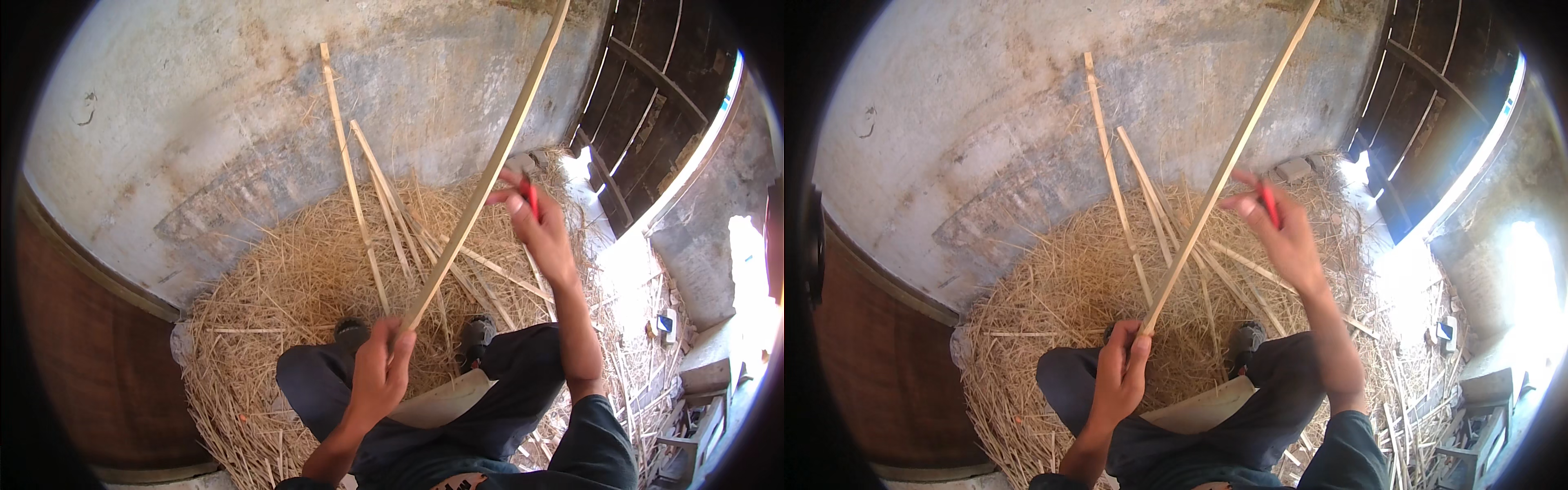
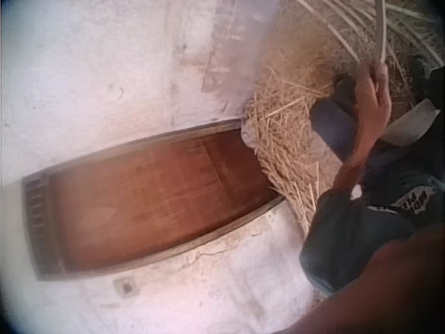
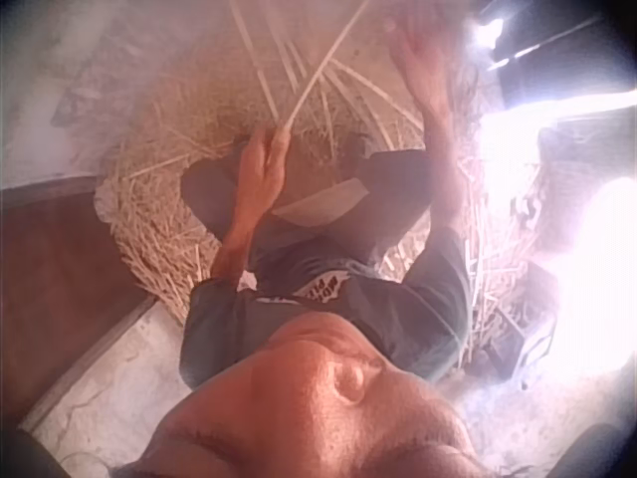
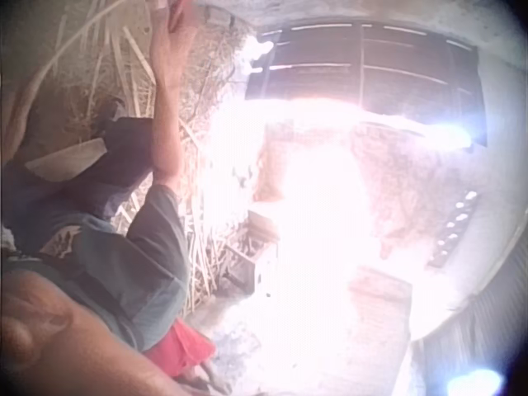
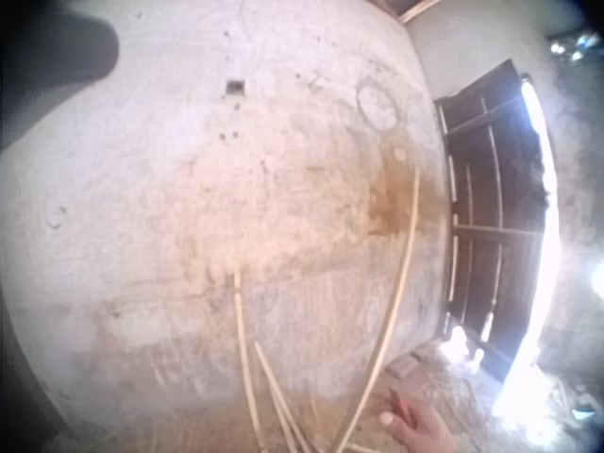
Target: The person sits on a bed of straw and uses a red utility knife to shave thin strips off long bamboo poles. They hold the pole with one hand and scrape the blade along its length, repeating the motion to smooth the surface and remove the outer layer.
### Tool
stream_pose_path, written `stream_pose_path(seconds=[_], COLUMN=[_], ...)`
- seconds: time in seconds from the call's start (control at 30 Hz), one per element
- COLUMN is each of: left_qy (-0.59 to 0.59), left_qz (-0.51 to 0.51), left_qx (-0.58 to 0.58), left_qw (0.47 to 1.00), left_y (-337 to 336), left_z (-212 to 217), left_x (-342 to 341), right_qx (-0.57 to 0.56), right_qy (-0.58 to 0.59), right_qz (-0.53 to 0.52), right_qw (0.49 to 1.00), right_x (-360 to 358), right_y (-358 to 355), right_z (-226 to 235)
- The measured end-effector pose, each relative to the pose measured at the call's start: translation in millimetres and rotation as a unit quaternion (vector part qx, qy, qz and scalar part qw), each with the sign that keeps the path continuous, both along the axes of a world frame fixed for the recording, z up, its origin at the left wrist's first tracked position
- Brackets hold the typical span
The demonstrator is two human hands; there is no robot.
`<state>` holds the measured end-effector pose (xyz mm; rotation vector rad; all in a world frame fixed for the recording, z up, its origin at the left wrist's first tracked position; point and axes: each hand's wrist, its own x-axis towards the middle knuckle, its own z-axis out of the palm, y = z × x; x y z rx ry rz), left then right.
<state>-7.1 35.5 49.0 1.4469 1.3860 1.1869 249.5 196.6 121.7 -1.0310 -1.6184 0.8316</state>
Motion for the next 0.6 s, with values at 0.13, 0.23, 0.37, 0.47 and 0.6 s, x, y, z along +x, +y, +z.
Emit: stream_pose_path(seconds=[0.13,0.23,0.37,0.47,0.6], left_qy=[0.003,0.02,0.032,0.007,0.048], left_qz=[-0.042,-0.067,-0.078,-0.088,-0.085], left_qx=[0.031,0.027,0.032,0.009,-0.007], left_qw=[0.999,0.997,0.996,0.996,0.995], left_y=[18.9,24.8,26.7,27.8,28.0], left_z=[17.7,19.4,11.3,2.3,-7.1], left_x=[11.9,14.2,13.8,10.2,2.1], right_qx=[0.007,-0.026,-0.059,-0.07,-0.095], right_qy=[0.052,0.093,0.08,0.086,0.09], right_qz=[0.139,0.15,0.168,0.181,0.197], right_qw=[0.989,0.984,0.981,0.977,0.972], right_x=[-22.5,-24.2,-18.6,-19.9,-20.0], right_y=[-22.6,-31.2,-31.4,-30.1,-27.1], right_z=[-5.2,-7.9,-8.3,-14.9,-19.4])
